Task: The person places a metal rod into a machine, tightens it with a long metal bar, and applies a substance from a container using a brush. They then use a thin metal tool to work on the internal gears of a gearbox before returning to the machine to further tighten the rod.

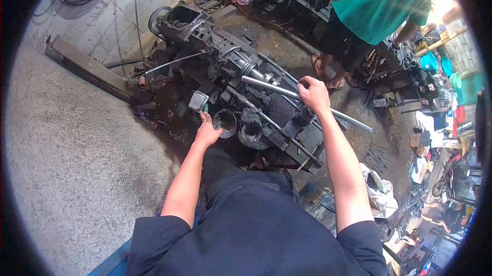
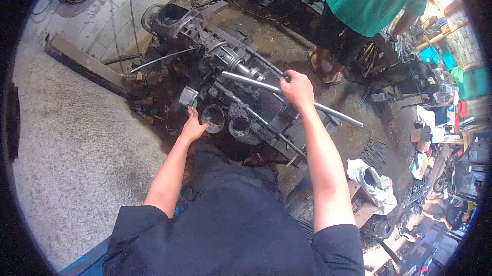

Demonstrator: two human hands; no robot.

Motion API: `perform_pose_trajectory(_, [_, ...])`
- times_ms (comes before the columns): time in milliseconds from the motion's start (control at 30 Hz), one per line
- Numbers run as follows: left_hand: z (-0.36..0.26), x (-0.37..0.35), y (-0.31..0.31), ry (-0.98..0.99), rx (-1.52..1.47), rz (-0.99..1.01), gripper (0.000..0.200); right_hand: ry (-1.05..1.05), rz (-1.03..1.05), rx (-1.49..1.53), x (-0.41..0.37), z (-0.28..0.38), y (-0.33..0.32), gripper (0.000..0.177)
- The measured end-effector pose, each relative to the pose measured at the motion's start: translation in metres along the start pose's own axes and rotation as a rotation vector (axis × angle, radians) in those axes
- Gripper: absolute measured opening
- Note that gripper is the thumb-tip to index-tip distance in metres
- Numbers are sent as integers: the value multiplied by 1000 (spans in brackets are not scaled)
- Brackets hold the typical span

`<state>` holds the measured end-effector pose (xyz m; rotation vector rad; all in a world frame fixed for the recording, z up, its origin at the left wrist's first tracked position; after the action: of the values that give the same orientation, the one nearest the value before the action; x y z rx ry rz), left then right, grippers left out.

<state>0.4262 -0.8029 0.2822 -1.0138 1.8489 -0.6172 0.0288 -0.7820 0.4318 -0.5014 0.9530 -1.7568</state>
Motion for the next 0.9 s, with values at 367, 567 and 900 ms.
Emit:
perform_pose_trajectory(367, [0,1,1,-3,26,-39,98,64,13,-30,-1,-4,-1,34])
perform_pose_trajectory(567, [1,0,2,-12,25,-40,99,45,-11,-64,-3,0,-3,36])
perform_pose_trajectory(900, [2,-1,0,-7,34,-30,100,74,-17,-48,-4,-3,-6,36])
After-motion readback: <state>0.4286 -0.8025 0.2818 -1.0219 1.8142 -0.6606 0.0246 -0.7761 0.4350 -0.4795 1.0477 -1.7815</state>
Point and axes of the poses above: each hand's wrist, its own x-axis towards the middle knuckle, its own y-axis out of the palm, z = x × y, the point moved 7 cm from there along x, towards the middle knuckle, and after that the axes turned 2 degrees about z, right-handed, at the moved point
